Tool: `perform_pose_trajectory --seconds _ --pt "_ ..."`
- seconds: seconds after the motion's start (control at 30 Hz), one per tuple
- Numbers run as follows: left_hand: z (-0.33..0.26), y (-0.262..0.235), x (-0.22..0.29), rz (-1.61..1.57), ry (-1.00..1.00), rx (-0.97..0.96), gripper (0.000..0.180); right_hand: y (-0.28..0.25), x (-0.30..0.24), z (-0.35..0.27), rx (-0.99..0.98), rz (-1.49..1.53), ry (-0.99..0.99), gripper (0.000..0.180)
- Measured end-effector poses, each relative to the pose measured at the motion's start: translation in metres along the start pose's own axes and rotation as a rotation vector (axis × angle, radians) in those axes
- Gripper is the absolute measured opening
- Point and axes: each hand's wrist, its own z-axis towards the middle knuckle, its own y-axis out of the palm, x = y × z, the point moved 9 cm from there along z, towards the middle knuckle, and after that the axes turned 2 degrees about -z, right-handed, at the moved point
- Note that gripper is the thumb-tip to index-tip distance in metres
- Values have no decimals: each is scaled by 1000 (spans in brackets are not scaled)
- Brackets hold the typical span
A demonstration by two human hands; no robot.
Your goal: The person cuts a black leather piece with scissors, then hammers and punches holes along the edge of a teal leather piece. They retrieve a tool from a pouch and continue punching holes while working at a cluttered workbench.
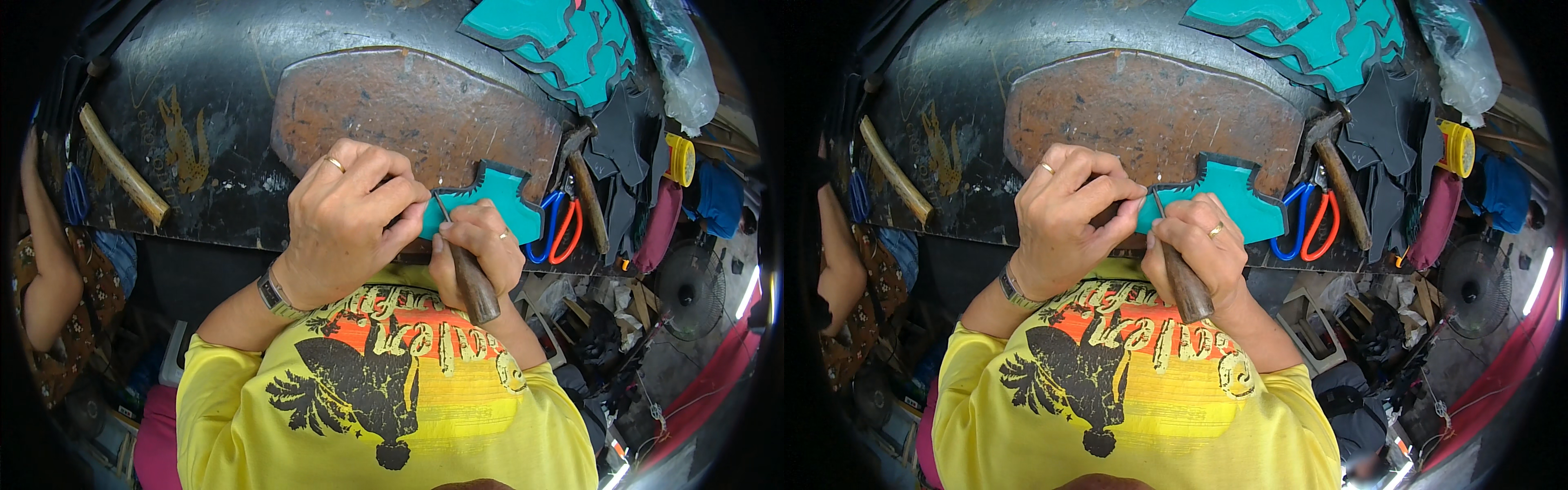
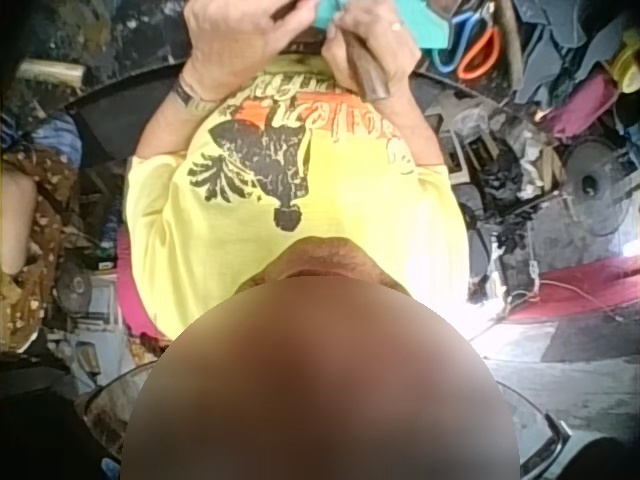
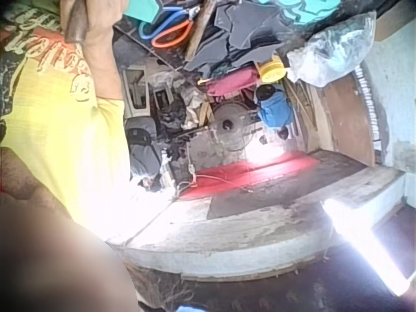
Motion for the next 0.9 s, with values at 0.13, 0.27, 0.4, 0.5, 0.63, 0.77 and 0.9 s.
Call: perform_pose_trajectory --seconds 0.13,0.27,0.4,0.5,0.63,0.77,0.9 --pt "-2 -7 3 69 4 26 17 2 -3 1 -45 -28 -4 32" --pt "-5 -9 0 51 -29 10 19 1 -1 2 -40 13 5 32" --pt "-7 -7 2 55 -6 19 20 -1 2 1 -29 86 -18 31" --pt "-9 -5 4 66 21 44 20 -1 2 -2 -19 38 -28 30" --pt "-11 -5 3 53 30 55 20 -5 3 -3 18 105 7 28" --pt "-10 -5 3 63 46 43 20 -8 6 -2 25 149 54 28" --pt "-10 -4 3 58 45 32 20 -4 5 -1 18 100 36 29"
